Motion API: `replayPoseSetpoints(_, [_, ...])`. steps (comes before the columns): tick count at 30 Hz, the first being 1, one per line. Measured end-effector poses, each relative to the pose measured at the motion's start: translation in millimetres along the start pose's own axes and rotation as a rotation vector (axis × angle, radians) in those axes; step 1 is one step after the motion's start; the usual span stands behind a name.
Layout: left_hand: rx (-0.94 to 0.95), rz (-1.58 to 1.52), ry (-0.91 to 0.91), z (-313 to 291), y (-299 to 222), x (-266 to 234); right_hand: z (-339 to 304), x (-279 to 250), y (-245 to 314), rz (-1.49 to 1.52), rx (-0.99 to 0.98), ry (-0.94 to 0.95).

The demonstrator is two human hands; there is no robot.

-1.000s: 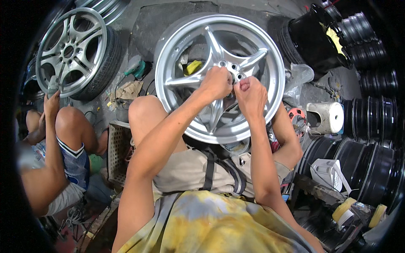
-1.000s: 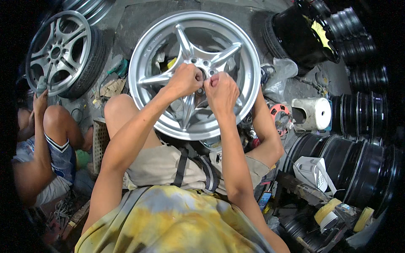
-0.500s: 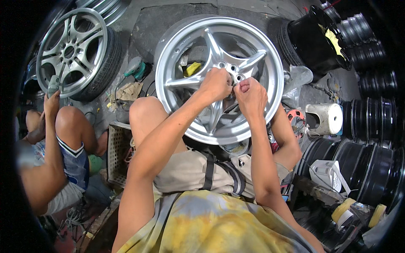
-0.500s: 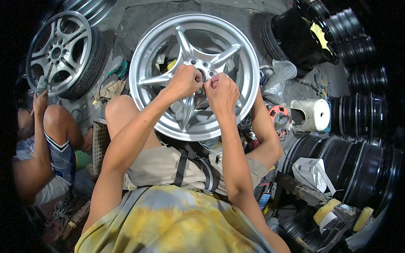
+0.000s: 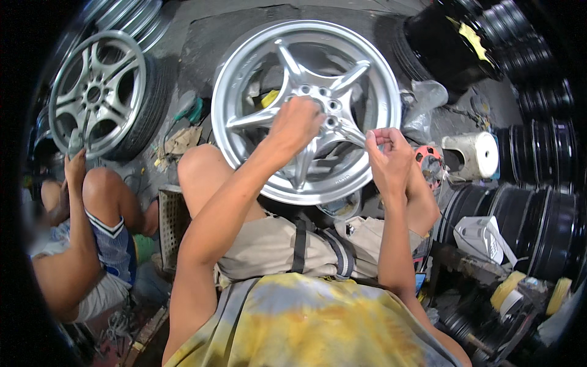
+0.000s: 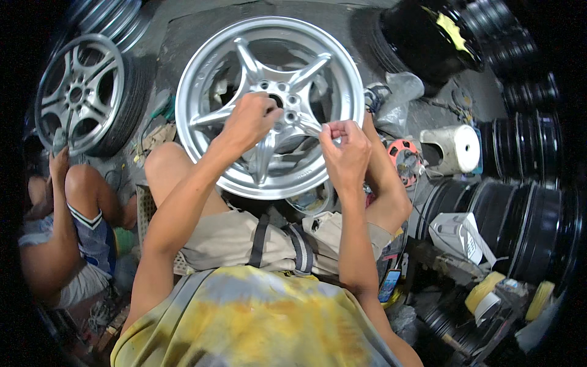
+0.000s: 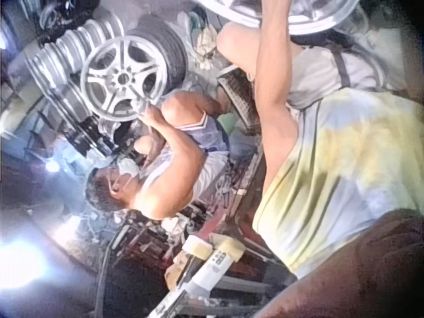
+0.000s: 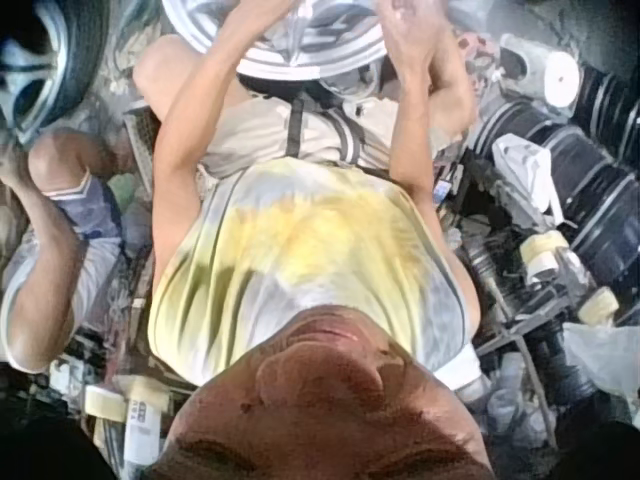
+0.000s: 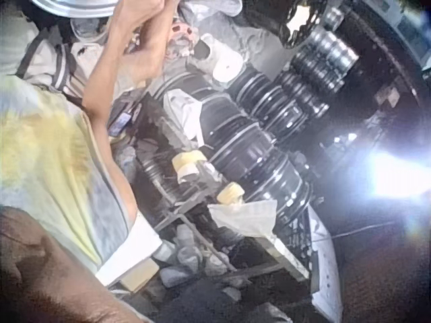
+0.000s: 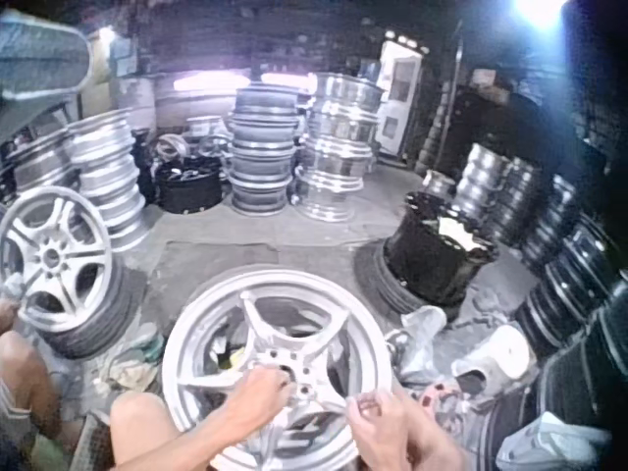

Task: The person cleans a silver car wheel rim using a yellow cloth and a small black abrasive pad. They wipe the rim's surface and spokes, then use the pad to scrub the bolt holes and edges. The person flips the rim over to clean the back side and continues wiping with the cloth.

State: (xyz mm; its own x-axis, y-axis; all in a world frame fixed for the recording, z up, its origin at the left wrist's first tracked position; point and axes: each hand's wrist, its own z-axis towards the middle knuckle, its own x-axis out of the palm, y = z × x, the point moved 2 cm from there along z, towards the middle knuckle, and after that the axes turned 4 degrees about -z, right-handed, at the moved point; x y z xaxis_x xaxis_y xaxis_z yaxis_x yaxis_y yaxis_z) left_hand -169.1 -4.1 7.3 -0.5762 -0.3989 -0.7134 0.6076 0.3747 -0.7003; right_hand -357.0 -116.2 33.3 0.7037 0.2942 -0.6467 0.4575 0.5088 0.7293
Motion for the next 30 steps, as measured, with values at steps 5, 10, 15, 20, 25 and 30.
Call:
replayPoseSetpoints(5, [0.434, 0.595, -0.074, -17.0, -4.2, 20.7, -39.1, -35.0, -96.6, 0.130, 0.195, -0.008])
replayPoseSetpoints(10, [0.422, 0.792, 0.052, -29.3, 5.3, 29.4, -86.1, -25.6, -145.7, -0.012, 0.262, 0.175])
replayPoseSetpoints(15, [0.500, 0.862, 0.138, -36.2, -4.3, 31.9, -116.4, 16.1, -173.9, -0.284, 0.051, 0.593])
replayPoseSetpoints(20, [0.415, 0.511, 0.316, -25.3, -36.6, -15.2, -137.3, 72.8, -213.4, -0.787, -0.298, 0.790])
replayPoseSetpoints(25, [0.303, 0.242, -0.070, -9.6, -16.1, -83.3, -156.5, 122.1, -242.0, -0.958, -0.495, 1.068])
replayPoseSetpoints(30, [0.202, 0.422, -0.387, -15.5, 27.3, -115.6, -152.1, 114.3, -209.4, -0.940, -0.462, 1.209])
